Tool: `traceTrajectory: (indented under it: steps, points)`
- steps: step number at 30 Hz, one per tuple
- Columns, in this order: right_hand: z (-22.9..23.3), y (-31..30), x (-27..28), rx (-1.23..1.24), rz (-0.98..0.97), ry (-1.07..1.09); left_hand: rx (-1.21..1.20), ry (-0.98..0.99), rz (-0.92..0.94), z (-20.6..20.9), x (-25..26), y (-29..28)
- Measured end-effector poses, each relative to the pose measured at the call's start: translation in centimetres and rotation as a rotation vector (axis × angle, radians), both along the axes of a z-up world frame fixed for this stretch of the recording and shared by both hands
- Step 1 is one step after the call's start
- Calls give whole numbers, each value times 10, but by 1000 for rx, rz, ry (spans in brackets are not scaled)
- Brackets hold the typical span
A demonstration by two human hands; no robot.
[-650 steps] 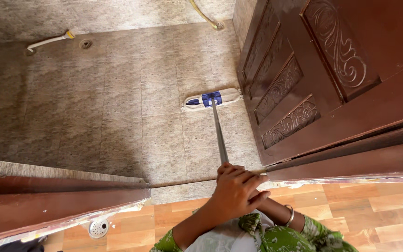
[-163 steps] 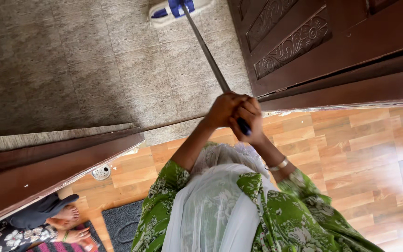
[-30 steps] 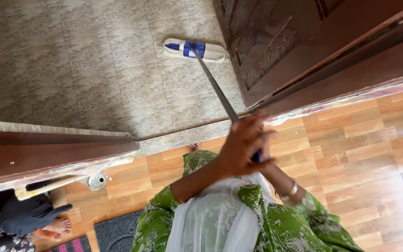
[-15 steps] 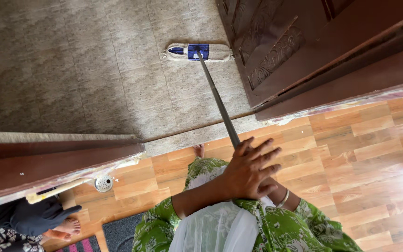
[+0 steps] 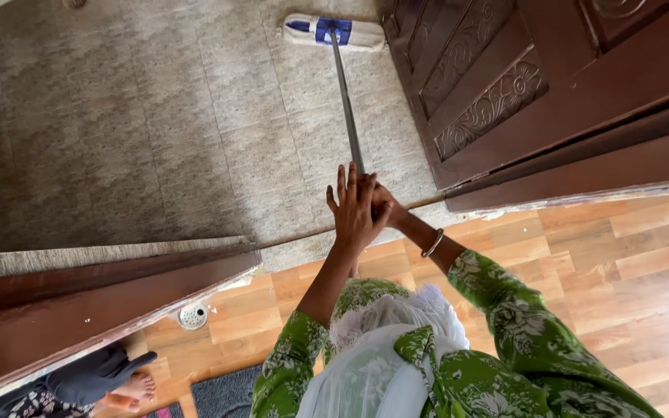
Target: The person mops a tiled floor in a bathroom doorway using a flat mop with a long handle.
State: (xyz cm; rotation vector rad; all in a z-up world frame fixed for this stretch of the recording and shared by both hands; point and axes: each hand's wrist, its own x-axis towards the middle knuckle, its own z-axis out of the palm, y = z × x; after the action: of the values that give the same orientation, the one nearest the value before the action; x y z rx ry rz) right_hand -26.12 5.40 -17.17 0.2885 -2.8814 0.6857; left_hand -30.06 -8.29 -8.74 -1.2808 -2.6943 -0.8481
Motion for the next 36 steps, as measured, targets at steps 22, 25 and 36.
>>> traceTrajectory:
  steps: [22,25,36]
  points:
    - [272,-101,195,-1217,34,523,584,-61,-702,265,202,-47]
    - [270,-75,216,-624,54,55,545,-43,-934,272,222,-45]
    - [269,-57,197,-697,-39,160,371,-39,-750,200,202,0]
